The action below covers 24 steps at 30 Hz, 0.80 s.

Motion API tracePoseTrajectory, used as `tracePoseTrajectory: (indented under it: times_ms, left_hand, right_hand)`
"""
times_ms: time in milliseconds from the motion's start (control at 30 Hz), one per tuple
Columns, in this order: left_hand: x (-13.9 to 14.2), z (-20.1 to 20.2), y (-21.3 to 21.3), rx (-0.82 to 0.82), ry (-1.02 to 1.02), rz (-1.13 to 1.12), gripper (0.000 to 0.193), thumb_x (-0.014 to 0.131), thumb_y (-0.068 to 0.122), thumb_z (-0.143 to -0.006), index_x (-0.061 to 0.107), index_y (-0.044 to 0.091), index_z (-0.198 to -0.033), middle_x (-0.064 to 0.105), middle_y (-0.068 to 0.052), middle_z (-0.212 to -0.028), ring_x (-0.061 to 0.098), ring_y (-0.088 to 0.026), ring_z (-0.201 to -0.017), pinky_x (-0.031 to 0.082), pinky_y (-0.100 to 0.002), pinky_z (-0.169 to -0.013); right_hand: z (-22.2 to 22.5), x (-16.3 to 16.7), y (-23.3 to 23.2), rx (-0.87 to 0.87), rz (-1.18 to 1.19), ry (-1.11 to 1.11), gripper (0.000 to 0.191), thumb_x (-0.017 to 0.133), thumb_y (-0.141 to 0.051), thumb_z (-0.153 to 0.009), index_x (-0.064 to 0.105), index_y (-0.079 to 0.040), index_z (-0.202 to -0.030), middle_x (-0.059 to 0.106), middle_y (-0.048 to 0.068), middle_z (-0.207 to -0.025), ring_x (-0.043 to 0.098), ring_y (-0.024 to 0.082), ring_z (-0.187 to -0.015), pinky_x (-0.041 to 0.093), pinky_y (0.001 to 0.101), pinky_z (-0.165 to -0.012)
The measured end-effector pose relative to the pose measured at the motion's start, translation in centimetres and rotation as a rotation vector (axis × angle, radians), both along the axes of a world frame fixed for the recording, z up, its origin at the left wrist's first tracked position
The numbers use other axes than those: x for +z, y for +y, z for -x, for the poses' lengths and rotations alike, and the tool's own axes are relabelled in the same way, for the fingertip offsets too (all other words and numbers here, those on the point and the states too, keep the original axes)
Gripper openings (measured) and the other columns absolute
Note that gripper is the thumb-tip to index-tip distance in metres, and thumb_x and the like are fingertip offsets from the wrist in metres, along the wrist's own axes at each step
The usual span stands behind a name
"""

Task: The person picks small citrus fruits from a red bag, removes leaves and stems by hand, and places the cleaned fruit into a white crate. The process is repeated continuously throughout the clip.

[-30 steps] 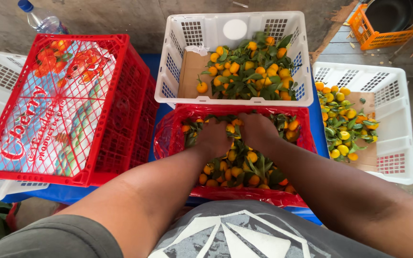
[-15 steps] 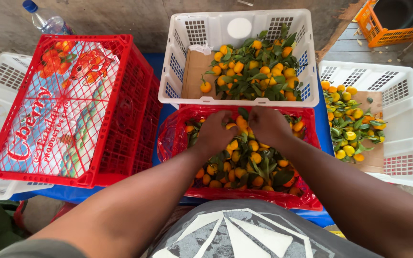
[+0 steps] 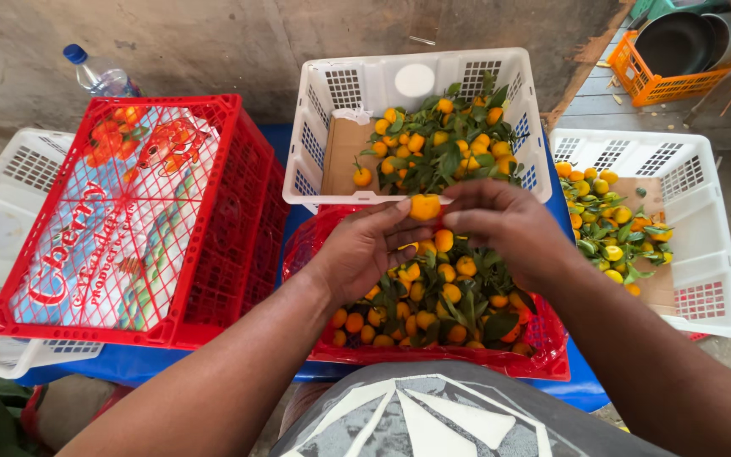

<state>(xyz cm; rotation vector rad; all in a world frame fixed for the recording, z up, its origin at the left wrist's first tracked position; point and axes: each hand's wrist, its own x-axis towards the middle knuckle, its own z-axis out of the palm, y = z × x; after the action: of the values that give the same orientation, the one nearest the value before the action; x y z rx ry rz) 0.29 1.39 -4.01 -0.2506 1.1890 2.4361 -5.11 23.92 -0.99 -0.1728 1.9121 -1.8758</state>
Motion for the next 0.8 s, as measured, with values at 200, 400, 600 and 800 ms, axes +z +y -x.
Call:
tracePoseTrajectory:
  times_ms: [200,400,600,800]
  left_hand:
    - [1.7,-1.8,0.7,-0.015,0.014,0.009,0.036,0.061,0.035,-0.101,0.069,0.007,-0.124,0.075,-0.005,-0.109,0.071,-0.014,-0.103,0.054,-0.03,-0.087]
    - [1.8,-3.0,0.8,-0.061,0.026,0.116,0.036,0.061,0.037,-0.103,0.07,0.009,-0.124,0.074,-0.002,-0.108,0.07,-0.013,-0.101,0.053,-0.029,-0.088]
    - [1.2,-2.8,2.7,-0.122,-0.066,0.261,0.055,0.053,0.055,-0.099,0.069,0.006,-0.12,0.076,-0.004,-0.106,0.071,-0.014,-0.095,0.05,-0.029,-0.082]
    - [-2.7,-1.6,1.2,0.029,-0.295,0.494,0.051,0.054,0.053,-0.097,0.068,0.009,-0.118,0.075,-0.003,-0.1,0.066,-0.012,-0.082,0.048,-0.029,-0.073]
  right_hand:
    - [-3.1,0.7,-1.8,-0.025,0.049,0.13,0.028,0.075,-0.014,-0.09,0.07,-0.001,-0.115,0.072,0.002,-0.097,0.064,0.006,-0.083,0.052,0.0212,-0.07]
    - [-4.5,1.7,-1.5,0.007,-0.185,0.404,0.029,0.079,-0.016,-0.088,0.072,-0.001,-0.112,0.074,0.003,-0.096,0.066,0.007,-0.084,0.055,0.0229,-0.073]
    - [-4.7,0.4,0.3,-0.05,-0.316,0.53,0.03,0.078,-0.018,-0.086,0.071,-0.003,-0.111,0.073,0.002,-0.096,0.068,0.008,-0.086,0.055,0.0243,-0.075]
    - [1.6,-1.4,10.1,-0.415,0.221,0.121,0.02,0.067,-0.017,-0.097,0.072,-0.009,-0.114,0.07,0.005,-0.108,0.07,0.011,-0.096,0.057,0.0292,-0.08]
